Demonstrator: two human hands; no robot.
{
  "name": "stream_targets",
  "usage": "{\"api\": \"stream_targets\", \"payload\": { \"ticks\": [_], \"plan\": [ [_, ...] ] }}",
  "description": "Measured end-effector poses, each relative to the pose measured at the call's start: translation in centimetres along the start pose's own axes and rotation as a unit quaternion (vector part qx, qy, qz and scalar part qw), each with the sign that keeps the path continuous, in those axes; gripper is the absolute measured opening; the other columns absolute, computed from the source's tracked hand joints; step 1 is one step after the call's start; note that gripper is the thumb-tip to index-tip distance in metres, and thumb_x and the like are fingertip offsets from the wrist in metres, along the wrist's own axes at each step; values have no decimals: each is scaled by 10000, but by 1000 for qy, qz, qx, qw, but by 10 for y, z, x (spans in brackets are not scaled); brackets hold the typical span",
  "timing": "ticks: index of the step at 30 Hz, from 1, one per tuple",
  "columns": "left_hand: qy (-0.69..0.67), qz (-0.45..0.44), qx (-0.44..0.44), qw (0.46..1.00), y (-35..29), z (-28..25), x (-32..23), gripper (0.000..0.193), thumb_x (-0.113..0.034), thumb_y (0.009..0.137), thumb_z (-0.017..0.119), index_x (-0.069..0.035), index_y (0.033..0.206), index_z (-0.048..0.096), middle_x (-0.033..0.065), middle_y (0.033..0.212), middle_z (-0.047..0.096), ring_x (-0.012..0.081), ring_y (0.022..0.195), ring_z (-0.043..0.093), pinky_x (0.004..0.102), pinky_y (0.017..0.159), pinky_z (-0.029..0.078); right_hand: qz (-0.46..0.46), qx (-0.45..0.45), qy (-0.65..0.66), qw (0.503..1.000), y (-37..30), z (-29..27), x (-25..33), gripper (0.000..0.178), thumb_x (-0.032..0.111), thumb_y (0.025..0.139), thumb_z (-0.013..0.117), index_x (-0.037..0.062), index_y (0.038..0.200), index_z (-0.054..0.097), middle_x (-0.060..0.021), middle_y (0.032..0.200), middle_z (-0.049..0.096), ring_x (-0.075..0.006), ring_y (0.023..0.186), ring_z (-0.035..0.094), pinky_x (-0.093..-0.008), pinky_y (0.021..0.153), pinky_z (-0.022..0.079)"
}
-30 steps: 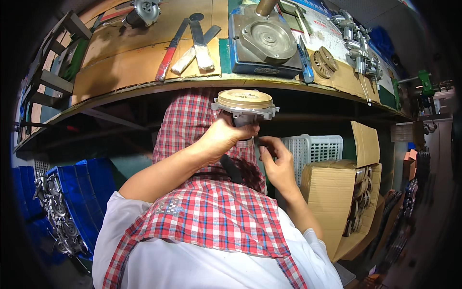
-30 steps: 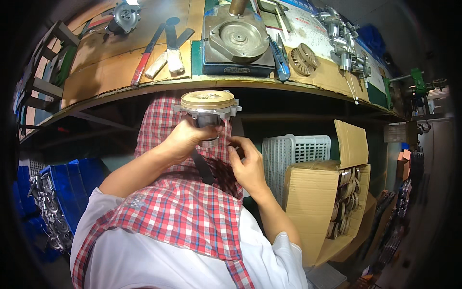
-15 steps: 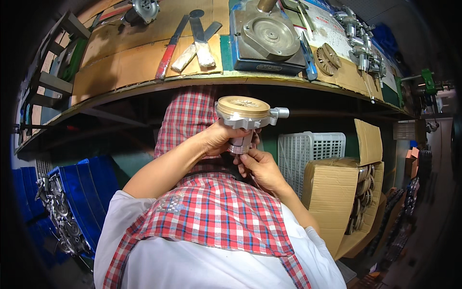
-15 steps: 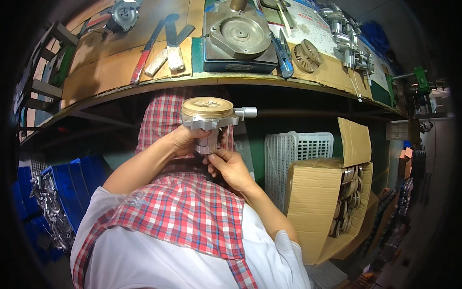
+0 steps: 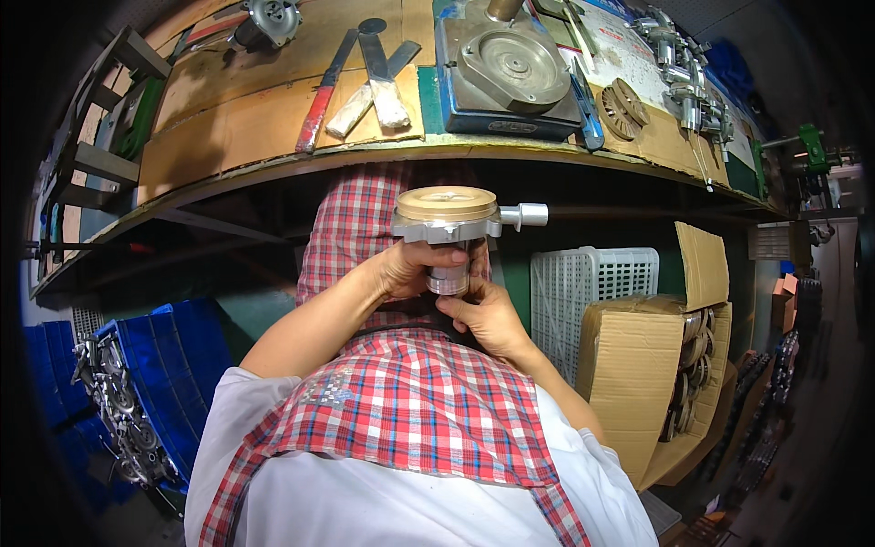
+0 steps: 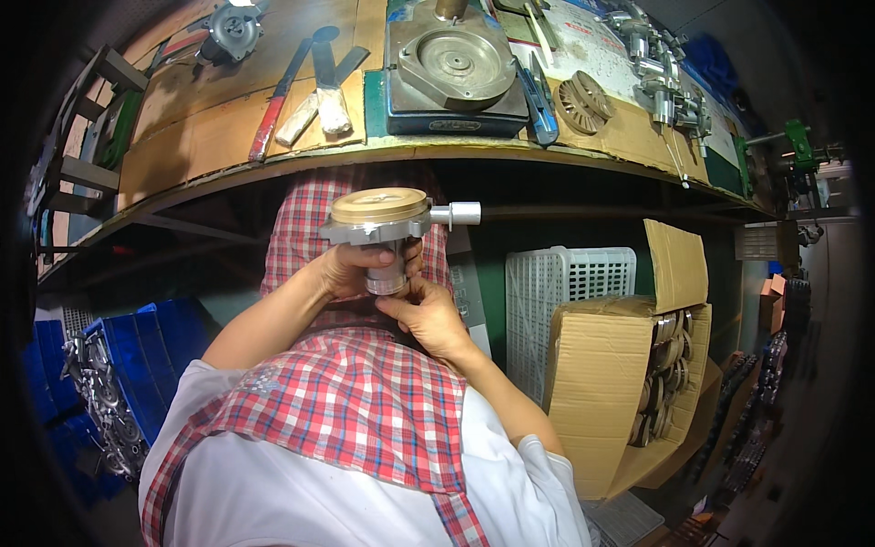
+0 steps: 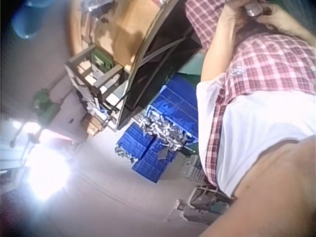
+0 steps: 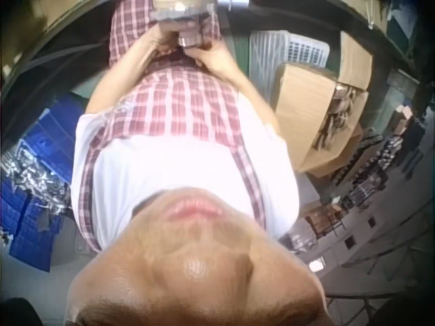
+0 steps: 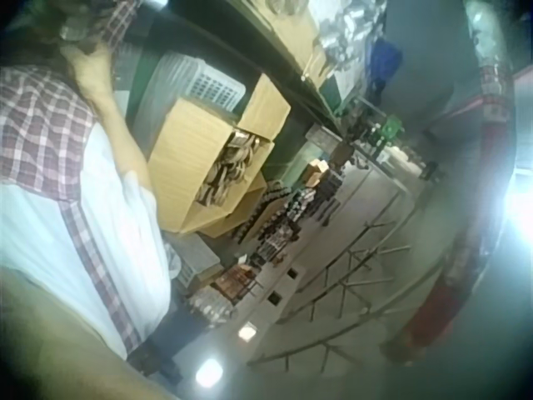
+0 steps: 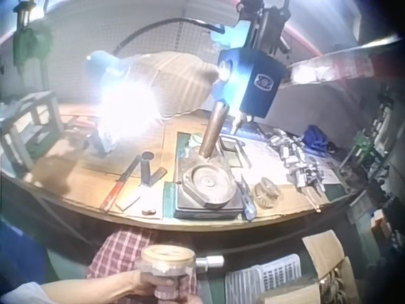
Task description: The person assembles small metal parts at a workbench. They repeatedly pick up a metal housing, place a circular disc into it, and use a hammer to tap the disc into place. The person then wipes the assembled unit with a cloth and places it into a blue bin before repeating the process with another unit.
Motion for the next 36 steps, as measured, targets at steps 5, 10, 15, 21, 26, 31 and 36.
{"api": "stream_targets", "payload": {
  "ticks": [5,10,15,21,26,31,36],
  "plan": [
    [-2,10,3,1000,-3,-6,2,553,-173,713,828,-45,1178,557,49,981,592,209,931,615,374,824,529,-41,-8,-308,951,-13,-16,46,297,192,762,825,-15,842,629,-59,705,635,-147,610,576,-290,580,473],
    [-25,39,47,998,-1,-11,3,540,-163,730,816,-48,1202,580,79,1000,637,224,950,632,369,847,522,-252,-193,-165,934,-17,-43,84,441,314,852,780,-3,1087,581,-31,809,627,-102,707,564,-247,646,487],
    [-49,24,93,994,1,-11,1,603,-158,741,812,-59,1275,549,99,1085,644,236,1031,621,392,900,511,-287,-125,-137,940,1,-34,89,369,291,920,707,11,1123,579,-45,882,639,-94,786,583,-234,692,480],
    [78,44,-90,992,1,0,-5,661,-153,800,793,-60,1366,465,88,1229,595,226,1134,577,420,983,468,-478,-242,-336,775,-7,-14,96,321,189,852,769,1,1052,603,-135,875,656,-238,733,663,-316,650,532],
    [283,106,-147,942,2,23,8,448,-175,862,718,-15,1230,519,69,1171,589,165,1054,564,324,923,486,-485,-203,-473,707,-10,11,92,391,107,769,804,-12,1086,608,-143,851,646,-291,760,674,-364,639,536],
    [168,86,-187,964,2,12,25,290,-112,871,721,-41,1134,624,49,1076,656,145,950,603,300,846,516,-519,0,-379,767,-26,25,105,255,80,783,782,1,1002,679,-135,856,674,-256,728,670,-331,654,542],
    [73,122,-166,976,1,-11,22,329,-83,813,784,-62,1108,638,33,980,671,151,923,635,334,864,509,-439,-70,-92,891,-65,-20,135,120,107,953,627,10,999,682,-76,849,687,-78,665,614,-224,577,510]
  ]
}}
Point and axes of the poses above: each hand's wrist, its own y-axis towards the middle knuckle, its own z-axis out of the palm, x = y × z, the point moved 1 cm from there along y, towards the middle knuckle
